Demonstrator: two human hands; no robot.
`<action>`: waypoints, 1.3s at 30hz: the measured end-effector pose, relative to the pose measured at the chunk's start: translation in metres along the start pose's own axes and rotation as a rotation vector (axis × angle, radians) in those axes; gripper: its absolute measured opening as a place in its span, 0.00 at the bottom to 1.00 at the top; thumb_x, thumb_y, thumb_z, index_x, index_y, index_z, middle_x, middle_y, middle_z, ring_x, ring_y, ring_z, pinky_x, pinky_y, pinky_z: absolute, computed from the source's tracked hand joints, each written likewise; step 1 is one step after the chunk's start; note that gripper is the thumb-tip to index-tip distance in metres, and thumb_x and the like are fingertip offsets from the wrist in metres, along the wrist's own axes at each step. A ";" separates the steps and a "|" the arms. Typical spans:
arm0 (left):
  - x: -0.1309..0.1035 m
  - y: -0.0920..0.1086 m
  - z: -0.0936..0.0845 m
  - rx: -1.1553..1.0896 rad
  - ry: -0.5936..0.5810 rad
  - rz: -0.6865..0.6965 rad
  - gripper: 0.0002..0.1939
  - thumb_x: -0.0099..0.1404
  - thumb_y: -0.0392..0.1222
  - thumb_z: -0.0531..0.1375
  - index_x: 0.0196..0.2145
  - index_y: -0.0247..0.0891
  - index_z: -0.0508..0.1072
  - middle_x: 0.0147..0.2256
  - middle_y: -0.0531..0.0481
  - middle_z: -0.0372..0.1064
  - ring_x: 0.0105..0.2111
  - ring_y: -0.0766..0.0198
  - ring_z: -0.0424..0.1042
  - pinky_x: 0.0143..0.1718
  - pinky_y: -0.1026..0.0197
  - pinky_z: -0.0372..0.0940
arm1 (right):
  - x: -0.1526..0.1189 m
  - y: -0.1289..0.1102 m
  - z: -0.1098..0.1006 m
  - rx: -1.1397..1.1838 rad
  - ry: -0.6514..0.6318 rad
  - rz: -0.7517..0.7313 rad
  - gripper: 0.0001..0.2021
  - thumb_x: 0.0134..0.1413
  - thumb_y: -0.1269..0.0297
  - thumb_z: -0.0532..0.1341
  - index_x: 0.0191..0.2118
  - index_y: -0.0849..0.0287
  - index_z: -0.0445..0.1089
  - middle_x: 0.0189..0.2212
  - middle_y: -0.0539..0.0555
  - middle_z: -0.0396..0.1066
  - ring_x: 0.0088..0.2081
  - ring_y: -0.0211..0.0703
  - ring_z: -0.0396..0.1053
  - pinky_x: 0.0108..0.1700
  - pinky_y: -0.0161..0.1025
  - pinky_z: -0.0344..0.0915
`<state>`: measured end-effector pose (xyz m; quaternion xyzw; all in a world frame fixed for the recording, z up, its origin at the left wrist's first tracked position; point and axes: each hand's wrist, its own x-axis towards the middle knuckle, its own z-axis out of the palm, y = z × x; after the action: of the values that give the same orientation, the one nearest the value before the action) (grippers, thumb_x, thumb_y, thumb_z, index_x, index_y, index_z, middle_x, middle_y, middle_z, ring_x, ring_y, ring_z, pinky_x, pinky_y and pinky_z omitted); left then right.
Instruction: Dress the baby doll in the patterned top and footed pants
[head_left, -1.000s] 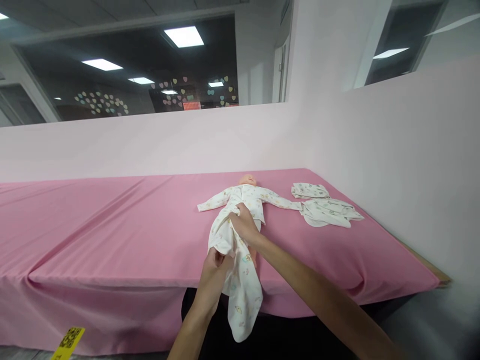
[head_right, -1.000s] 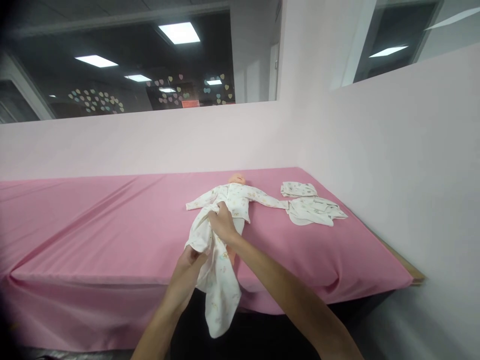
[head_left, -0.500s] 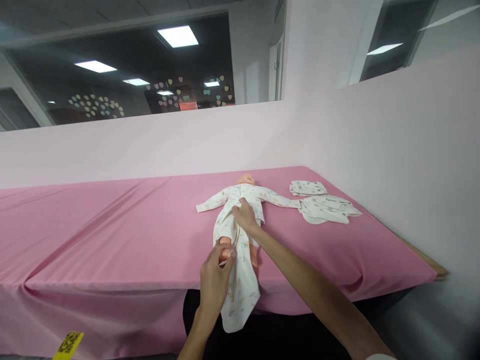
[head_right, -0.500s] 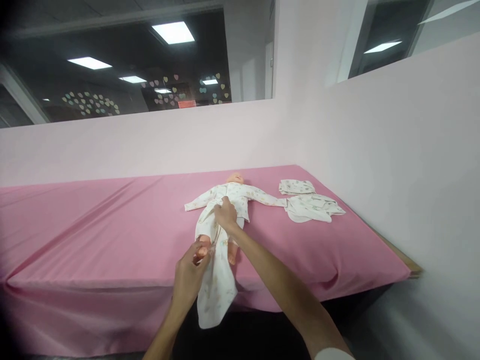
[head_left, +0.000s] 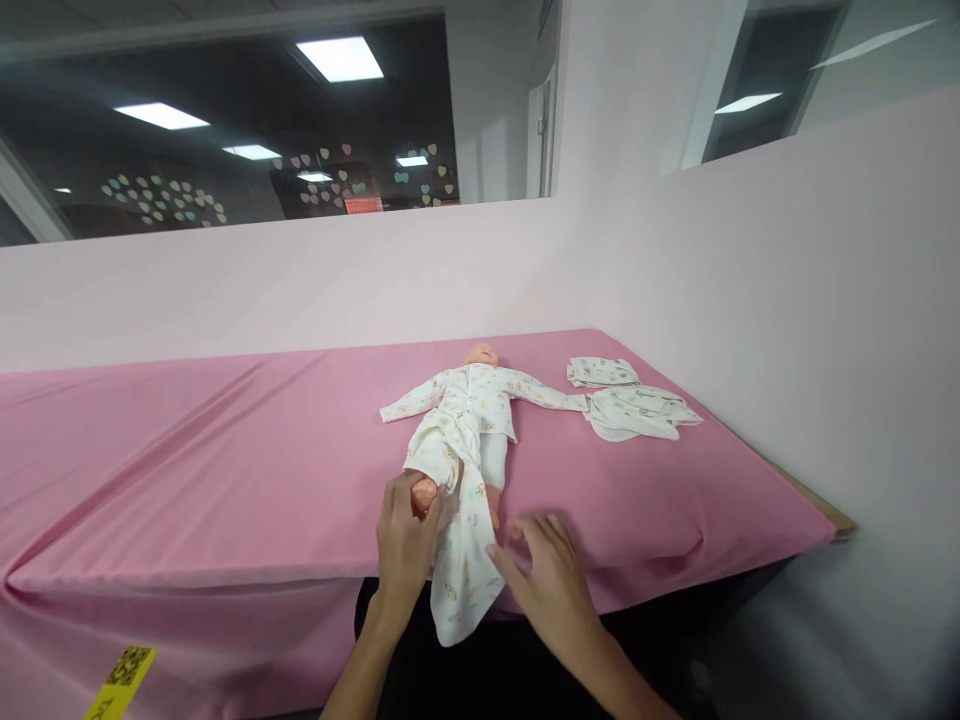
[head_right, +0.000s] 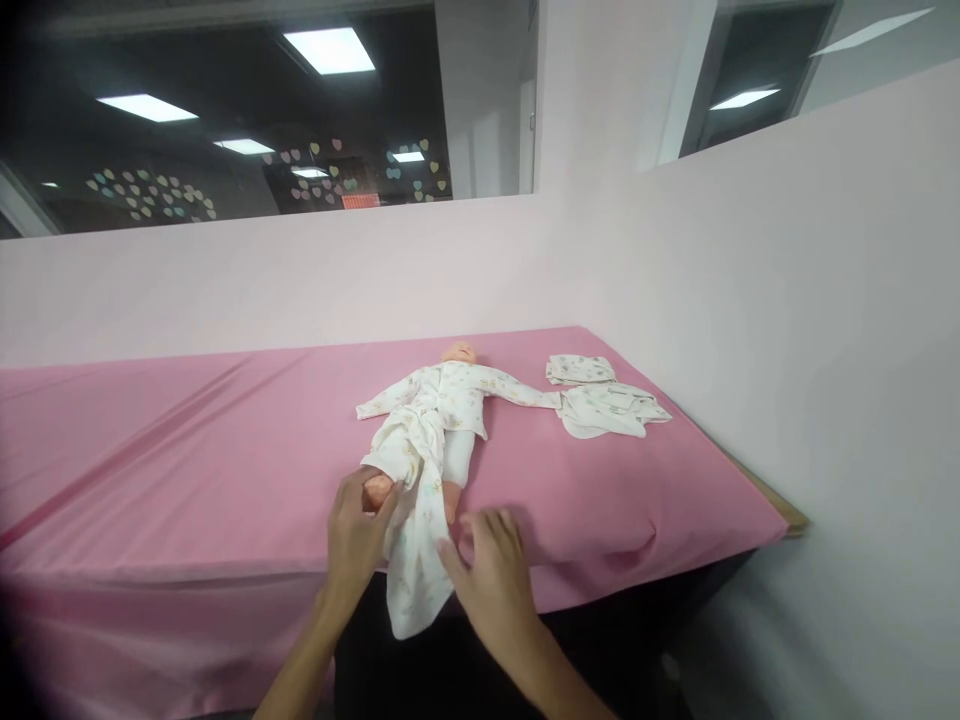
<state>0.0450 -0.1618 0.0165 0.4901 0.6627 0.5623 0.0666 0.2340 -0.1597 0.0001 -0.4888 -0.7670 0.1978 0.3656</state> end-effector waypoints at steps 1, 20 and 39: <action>0.001 0.001 -0.001 0.005 0.007 0.018 0.12 0.62 0.45 0.62 0.43 0.44 0.70 0.45 0.47 0.68 0.46 0.54 0.68 0.46 0.58 0.62 | -0.011 0.000 0.007 -0.060 0.024 0.004 0.09 0.55 0.55 0.63 0.34 0.53 0.65 0.37 0.58 0.69 0.44 0.57 0.64 0.48 0.55 0.60; 0.005 -0.019 -0.003 0.050 0.075 -0.107 0.12 0.59 0.50 0.60 0.37 0.42 0.68 0.35 0.52 0.71 0.34 0.60 0.70 0.36 0.59 0.66 | 0.147 0.022 -0.112 0.191 0.302 0.068 0.07 0.55 0.61 0.56 0.30 0.54 0.56 0.24 0.46 0.59 0.28 0.40 0.60 0.30 0.37 0.55; 0.082 0.057 -0.012 0.381 -0.536 0.342 0.18 0.69 0.55 0.50 0.44 0.41 0.69 0.47 0.46 0.70 0.48 0.54 0.68 0.48 0.54 0.61 | 0.052 0.062 -0.083 -0.059 -0.375 -0.088 0.08 0.51 0.60 0.63 0.38 0.54 0.68 0.37 0.52 0.70 0.42 0.48 0.66 0.44 0.43 0.61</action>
<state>0.0284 -0.1165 0.1053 0.7272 0.6230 0.2838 0.0504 0.3207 -0.0899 0.0322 -0.4198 -0.8478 0.2466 0.2103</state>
